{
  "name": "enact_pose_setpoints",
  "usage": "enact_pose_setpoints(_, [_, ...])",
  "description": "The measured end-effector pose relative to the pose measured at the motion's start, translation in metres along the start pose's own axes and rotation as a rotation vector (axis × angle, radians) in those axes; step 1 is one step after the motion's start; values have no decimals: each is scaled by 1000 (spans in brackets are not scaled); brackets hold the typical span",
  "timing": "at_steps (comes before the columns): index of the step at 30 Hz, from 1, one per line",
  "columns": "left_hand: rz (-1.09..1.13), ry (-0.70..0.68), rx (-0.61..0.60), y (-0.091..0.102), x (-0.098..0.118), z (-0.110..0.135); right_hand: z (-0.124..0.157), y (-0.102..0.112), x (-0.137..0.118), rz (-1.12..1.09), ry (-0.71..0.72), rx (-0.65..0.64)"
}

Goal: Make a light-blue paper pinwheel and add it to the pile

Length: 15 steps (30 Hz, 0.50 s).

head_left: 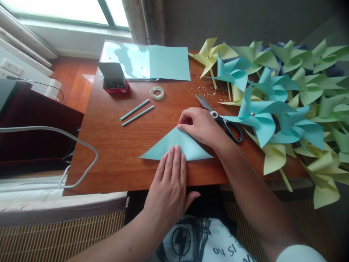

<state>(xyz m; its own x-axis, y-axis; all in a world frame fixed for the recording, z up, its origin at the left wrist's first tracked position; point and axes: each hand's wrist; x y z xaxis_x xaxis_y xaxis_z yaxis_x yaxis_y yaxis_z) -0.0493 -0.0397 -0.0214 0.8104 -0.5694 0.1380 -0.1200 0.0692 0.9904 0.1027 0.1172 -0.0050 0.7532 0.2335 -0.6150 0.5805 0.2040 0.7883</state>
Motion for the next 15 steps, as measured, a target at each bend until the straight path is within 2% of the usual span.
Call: enact_pose_setpoints(15, [70,-46,-9,1,-5,2,0,2,-1,15,-25,-29])
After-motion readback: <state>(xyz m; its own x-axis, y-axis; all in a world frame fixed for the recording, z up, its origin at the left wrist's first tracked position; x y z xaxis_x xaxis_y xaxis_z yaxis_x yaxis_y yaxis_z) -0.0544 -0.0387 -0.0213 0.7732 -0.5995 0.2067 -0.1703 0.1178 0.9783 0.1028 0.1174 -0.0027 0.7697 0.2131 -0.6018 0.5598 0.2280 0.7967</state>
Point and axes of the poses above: each hand's wrist, its own z-axis away from the middle knuckle, its own y-axis out of the back of the hand, x = y × z, and after that the axes turned 2 degrees about -y, right-handed
